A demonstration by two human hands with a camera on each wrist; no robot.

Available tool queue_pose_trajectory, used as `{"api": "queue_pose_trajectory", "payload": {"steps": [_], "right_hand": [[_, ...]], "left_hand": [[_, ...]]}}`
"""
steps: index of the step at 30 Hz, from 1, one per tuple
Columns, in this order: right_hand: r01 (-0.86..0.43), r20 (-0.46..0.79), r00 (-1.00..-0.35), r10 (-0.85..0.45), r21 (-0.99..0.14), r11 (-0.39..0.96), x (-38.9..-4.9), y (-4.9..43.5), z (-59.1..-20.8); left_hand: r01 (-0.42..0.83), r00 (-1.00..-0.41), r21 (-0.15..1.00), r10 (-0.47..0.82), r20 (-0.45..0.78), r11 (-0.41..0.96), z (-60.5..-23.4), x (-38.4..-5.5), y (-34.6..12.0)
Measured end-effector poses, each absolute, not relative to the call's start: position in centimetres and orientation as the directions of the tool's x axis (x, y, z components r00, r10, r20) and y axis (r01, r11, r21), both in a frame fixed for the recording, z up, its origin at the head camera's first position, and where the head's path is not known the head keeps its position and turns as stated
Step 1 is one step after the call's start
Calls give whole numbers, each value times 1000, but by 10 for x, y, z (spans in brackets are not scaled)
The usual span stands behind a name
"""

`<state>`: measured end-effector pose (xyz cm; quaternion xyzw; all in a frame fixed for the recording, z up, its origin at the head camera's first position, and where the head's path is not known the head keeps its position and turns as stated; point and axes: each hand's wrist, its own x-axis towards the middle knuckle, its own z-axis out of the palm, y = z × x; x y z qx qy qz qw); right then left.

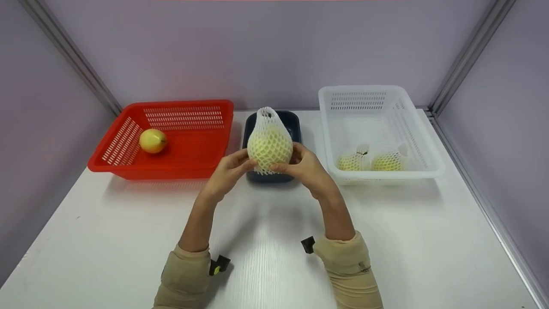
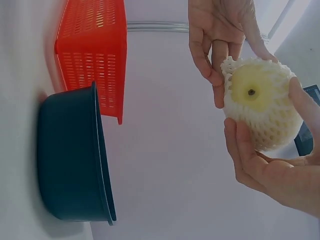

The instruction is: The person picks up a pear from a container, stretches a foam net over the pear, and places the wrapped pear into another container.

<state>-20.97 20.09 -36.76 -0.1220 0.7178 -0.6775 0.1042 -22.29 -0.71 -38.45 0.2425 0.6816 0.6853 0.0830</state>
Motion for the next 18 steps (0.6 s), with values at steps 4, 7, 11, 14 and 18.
{"api": "queue_pose_trajectory", "payload": {"steps": [4,7,11,14,18], "right_hand": [[-31,14,-945,-326,-998,49,-209,201,-367],[-32,18,-943,-333,-999,38,-209,201,-366],[-41,27,-939,-343,-999,32,-208,200,-365],[-51,38,-940,-339,-998,30,-208,199,-364],[-45,37,-951,-308,-999,19,-206,197,-363]], "left_hand": [[206,-870,976,443,217,-73,-384,-225,-9],[238,-873,971,432,228,-32,-382,-225,-9],[290,-879,955,413,240,64,-381,-224,-10],[295,-873,953,426,238,73,-381,-224,-11],[318,-868,947,416,271,47,-384,-224,-10]]}}
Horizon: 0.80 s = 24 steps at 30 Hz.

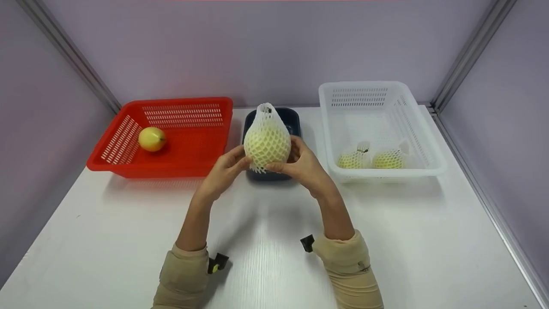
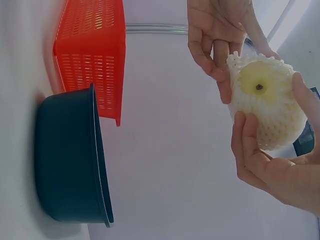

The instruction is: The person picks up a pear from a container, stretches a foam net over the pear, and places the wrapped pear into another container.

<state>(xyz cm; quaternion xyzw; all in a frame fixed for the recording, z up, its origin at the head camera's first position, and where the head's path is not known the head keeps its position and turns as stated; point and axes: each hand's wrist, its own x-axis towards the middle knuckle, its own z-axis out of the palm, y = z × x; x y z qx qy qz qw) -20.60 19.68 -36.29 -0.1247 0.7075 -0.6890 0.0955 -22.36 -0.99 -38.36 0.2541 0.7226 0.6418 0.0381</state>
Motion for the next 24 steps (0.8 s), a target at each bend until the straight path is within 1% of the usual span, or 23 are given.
{"api": "queue_pose_trajectory", "payload": {"steps": [4,6,8,11,15,19,22,24], "right_hand": [[-36,25,-962,-273,-999,34,-205,197,-361],[-38,25,-966,-259,-998,48,-205,197,-360],[-45,28,-968,-250,-997,66,-205,197,-360],[-73,49,-967,-248,-993,90,-205,199,-359],[-107,79,-966,-245,-989,103,-205,203,-357],[-144,131,-959,-251,-989,34,-204,208,-356],[-172,172,-949,-264,-985,-25,-203,212,-357],[-178,180,-946,-270,-984,-31,-202,213,-357]], "left_hand": [[400,-874,916,295,385,-11,-385,-224,-5],[438,-868,897,232,438,-56,-386,-224,-2],[461,-861,882,193,471,-95,-386,-224,-1],[480,-858,870,149,492,-110,-386,-224,0],[484,-859,867,125,497,-120,-386,-223,-3],[472,-863,874,142,484,-113,-373,-214,-5],[467,-863,879,162,478,-101,-373,-214,-5],[461,-864,882,179,471,-97,-380,-219,-4]]}}
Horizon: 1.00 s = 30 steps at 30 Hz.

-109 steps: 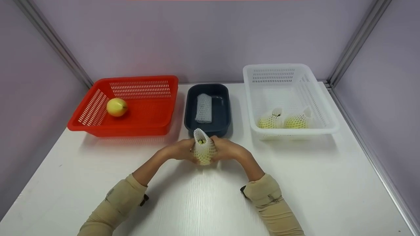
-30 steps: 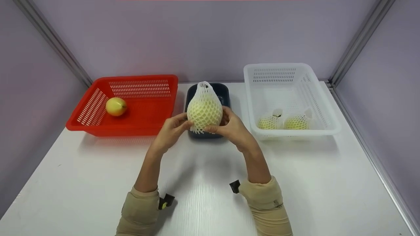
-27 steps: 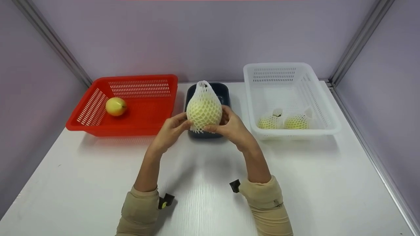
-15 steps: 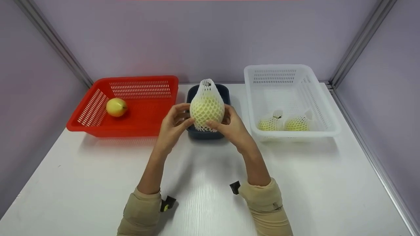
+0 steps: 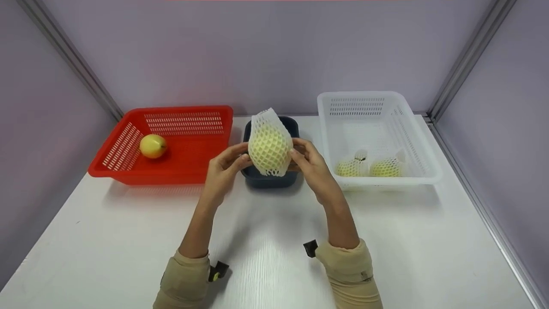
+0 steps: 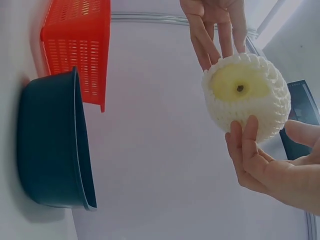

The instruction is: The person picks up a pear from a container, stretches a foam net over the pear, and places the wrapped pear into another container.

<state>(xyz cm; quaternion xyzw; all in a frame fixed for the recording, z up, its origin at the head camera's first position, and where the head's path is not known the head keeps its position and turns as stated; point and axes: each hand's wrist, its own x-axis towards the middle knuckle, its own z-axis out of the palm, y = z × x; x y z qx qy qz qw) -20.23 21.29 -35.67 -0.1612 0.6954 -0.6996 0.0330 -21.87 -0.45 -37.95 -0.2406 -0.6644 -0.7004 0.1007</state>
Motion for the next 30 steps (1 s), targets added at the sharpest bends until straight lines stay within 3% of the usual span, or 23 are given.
{"api": "queue_pose_trajectory", "payload": {"steps": [10,15,25,30], "right_hand": [[-241,234,-932,-278,-971,-9,-199,211,-356],[-228,220,-938,-266,-974,2,-199,209,-355],[-200,154,-943,-295,-971,132,-201,207,-356],[-195,124,-942,-311,-959,208,-203,206,-359]], "left_hand": [[290,-927,957,241,286,-18,-390,-224,2],[237,-927,971,305,220,18,-391,-225,4],[257,-909,962,361,210,87,-393,-229,0],[407,-872,900,362,330,159,-396,-230,-2]]}}
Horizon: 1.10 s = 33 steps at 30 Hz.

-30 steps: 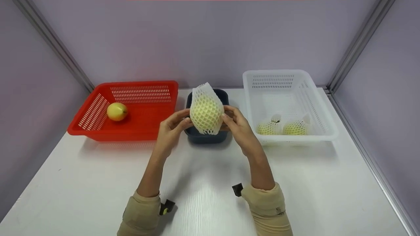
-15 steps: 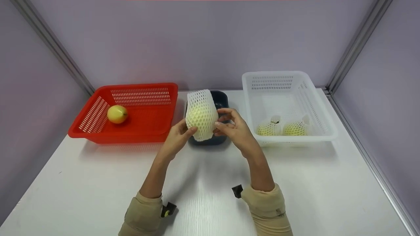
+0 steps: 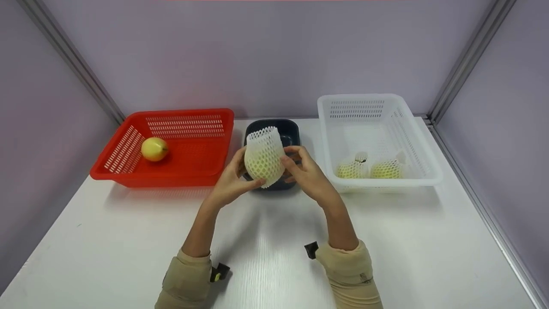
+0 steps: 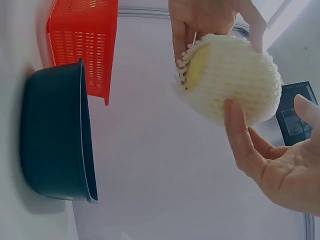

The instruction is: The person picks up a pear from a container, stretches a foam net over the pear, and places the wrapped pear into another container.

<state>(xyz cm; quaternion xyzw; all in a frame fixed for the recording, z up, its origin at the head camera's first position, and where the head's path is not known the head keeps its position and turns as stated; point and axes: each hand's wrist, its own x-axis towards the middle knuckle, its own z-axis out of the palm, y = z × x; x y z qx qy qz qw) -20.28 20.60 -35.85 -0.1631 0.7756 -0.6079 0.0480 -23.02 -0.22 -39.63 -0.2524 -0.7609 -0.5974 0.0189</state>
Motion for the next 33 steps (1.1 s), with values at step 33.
{"api": "queue_pose_trajectory", "payload": {"steps": [33], "right_hand": [[-130,66,-973,-222,-949,286,-224,189,-387]], "left_hand": [[442,-883,796,355,307,413,-403,-223,12]]}}
